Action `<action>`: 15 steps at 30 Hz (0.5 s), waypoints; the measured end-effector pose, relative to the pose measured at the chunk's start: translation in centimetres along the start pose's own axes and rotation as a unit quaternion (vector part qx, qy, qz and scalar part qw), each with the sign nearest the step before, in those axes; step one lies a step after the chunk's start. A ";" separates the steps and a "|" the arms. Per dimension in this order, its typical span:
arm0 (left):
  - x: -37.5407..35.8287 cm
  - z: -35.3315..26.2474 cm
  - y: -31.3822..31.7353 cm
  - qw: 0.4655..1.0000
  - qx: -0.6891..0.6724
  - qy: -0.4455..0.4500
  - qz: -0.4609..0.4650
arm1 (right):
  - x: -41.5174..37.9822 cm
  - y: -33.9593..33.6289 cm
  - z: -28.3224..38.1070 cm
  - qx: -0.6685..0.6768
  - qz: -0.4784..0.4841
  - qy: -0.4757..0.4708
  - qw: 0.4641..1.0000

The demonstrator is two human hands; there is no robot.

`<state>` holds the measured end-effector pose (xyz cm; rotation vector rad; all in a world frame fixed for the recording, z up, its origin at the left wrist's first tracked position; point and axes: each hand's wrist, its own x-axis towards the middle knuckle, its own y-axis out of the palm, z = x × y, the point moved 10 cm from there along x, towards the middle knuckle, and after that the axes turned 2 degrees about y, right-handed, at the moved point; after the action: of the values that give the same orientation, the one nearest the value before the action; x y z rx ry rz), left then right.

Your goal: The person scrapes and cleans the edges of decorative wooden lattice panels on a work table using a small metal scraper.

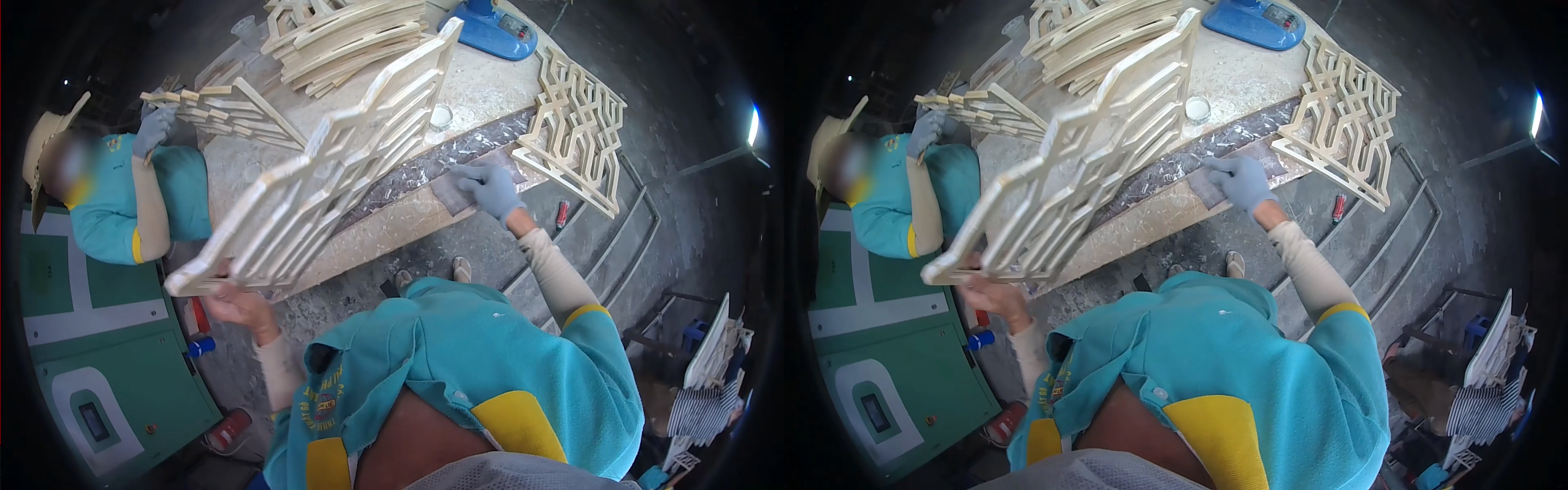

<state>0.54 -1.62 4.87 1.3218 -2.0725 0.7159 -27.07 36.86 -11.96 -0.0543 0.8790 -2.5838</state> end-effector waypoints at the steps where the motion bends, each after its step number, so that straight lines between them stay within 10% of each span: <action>1: 1.9 -2.6 0.0 0.998 0.016 0.052 0.009 | -0.7 -0.9 -1.1 0.033 -0.012 0.012 0.999; 8: 11.2 -19.7 9.4 0.953 0.047 0.185 0.236 | -6.7 -3.3 0.5 -0.083 -0.031 -0.063 0.994; 15: 7.1 -30.1 24.3 0.774 0.010 0.330 0.540 | -10.1 -0.5 -0.3 -0.141 -0.021 -0.038 0.989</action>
<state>-18.90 24.04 27.51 -0.3184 -2.0153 1.3965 -18.08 41.34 -10.95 -0.2512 1.2183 -2.4575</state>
